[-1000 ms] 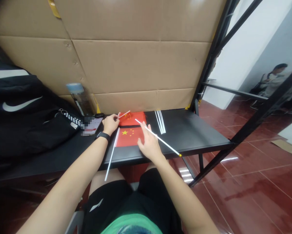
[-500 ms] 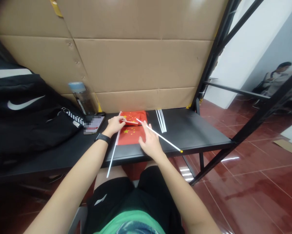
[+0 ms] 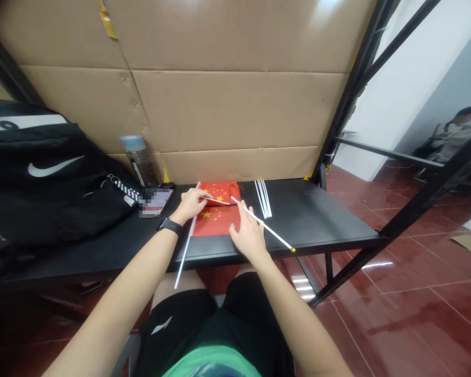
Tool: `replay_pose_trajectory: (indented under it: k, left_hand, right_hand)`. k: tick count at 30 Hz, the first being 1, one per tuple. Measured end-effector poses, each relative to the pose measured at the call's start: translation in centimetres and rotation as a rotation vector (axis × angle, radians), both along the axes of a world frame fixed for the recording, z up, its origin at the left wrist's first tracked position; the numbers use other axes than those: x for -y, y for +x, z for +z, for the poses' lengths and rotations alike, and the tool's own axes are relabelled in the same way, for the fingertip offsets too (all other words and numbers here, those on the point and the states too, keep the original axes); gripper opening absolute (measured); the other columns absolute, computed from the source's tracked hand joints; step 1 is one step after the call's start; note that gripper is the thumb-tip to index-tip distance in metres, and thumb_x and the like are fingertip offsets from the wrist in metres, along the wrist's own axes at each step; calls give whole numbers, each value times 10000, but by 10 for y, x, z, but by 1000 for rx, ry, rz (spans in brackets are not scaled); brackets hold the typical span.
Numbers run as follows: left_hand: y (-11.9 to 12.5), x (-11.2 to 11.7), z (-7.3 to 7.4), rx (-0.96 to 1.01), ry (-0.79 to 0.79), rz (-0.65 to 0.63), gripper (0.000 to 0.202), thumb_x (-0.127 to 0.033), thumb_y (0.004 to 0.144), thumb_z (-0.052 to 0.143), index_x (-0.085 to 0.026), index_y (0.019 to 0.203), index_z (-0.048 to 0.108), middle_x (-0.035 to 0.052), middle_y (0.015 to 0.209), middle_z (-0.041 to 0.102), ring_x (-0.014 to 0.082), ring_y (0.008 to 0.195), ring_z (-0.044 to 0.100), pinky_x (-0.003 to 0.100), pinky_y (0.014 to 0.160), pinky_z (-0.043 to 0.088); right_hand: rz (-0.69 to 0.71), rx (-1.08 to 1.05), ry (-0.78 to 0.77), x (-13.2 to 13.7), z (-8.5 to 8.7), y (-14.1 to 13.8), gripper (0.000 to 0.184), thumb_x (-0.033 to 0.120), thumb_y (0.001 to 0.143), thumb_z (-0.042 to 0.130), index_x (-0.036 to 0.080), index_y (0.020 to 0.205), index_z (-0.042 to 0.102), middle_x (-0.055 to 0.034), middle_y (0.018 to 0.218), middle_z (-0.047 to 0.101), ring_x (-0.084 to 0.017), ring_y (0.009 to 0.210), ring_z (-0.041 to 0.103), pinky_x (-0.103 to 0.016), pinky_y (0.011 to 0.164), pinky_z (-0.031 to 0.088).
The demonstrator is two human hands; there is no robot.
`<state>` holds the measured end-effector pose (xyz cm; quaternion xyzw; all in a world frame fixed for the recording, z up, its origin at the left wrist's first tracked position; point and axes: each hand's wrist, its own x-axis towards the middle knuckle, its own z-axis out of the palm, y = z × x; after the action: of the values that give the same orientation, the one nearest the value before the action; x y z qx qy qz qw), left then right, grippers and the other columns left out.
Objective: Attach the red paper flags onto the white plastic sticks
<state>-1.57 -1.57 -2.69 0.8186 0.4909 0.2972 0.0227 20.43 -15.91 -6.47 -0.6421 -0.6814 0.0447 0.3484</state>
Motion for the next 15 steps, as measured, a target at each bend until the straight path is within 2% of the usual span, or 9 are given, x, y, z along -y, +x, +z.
replay_pose_trajectory:
  k: [4, 9, 15]
  left_hand:
    - [1, 2, 2, 22, -17, -12, 177, -218, 887, 655, -279, 939, 813, 29, 1134, 812, 323, 1213, 641, 467, 1001, 415]
    - [2, 6, 9, 65, -51, -15, 95, -331, 898, 723, -253, 900, 778, 21, 1081, 818, 296, 1142, 690, 424, 986, 460]
    - [2, 12, 13, 97, -71, 7, 138, -304, 924, 686, -270, 1020, 779, 16, 1165, 809, 273, 1130, 721, 409, 1018, 483]
  right_hand:
    - [5, -12, -7, 0, 0, 0, 810, 301, 940, 521, 305, 1703, 248, -63, 1743, 329, -368, 1611, 300, -661, 1208, 346]
    - [-9, -5, -3, 0, 1, 0, 800, 307, 938, 519, 321, 1695, 262, -58, 1738, 344, -359, 1606, 317, -638, 1204, 349]
    - [-52, 6, 22, 0, -1, -1, 709, 327, 954, 507, 293, 1648, 368, -73, 1715, 393, -328, 1590, 355, -604, 1192, 354]
